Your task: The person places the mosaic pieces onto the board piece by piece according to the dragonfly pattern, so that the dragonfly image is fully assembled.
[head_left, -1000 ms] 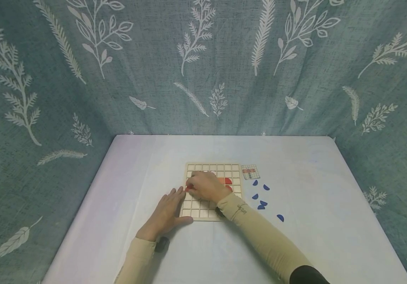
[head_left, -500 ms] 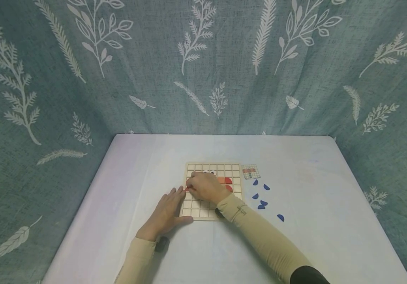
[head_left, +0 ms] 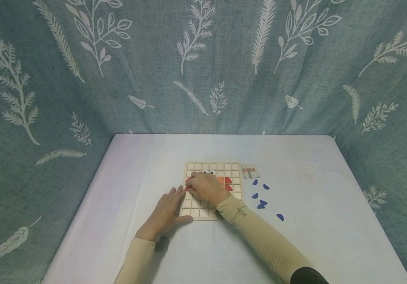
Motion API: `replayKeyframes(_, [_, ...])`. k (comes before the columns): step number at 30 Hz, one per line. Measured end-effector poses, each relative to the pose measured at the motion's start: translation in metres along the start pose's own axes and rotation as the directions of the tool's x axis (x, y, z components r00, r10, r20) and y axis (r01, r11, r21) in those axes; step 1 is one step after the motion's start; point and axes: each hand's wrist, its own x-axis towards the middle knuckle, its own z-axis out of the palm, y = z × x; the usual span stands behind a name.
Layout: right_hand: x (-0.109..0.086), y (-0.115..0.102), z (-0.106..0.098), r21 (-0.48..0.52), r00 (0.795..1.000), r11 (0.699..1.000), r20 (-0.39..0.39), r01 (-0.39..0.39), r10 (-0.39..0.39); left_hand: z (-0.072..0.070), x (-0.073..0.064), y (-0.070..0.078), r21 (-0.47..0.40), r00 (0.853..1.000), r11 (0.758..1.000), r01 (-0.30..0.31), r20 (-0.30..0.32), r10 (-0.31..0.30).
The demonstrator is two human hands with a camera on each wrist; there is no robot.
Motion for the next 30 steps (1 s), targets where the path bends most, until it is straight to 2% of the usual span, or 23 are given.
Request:
replayKeyframes(7, [-0.004, 0.003, 0.000, 0.028, 0.998, 0.998, -0.028, -0.058, 0.059, 0.000, 0.000, -0.001, 0.005, 1.000, 1.000, 0.004, 0.001, -0.004])
replayKeyframes(14, [-0.019, 0.011, -0.015, 0.111, 0.991, 0.990, -0.092, -0.088, 0.098, 0.000, 0.000, 0.000, -0.006, 1.000, 1.000, 0.018, 0.000, -0.018])
replayKeyframes(25, [-0.074, 0.041, -0.045, 0.114, 0.954, 0.989, -0.271, -0.097, 0.125, 0.001, -0.001, 0.001, -0.012, 0.999, 0.999, 0.044, -0.004, -0.044])
replayKeyframes(30, [-0.104, 0.059, -0.054, 0.125, 0.930, 0.986, -0.338, -0.109, 0.145, 0.002, -0.001, -0.001, -0.005, 1.000, 1.000, 0.029, -0.010, -0.029])
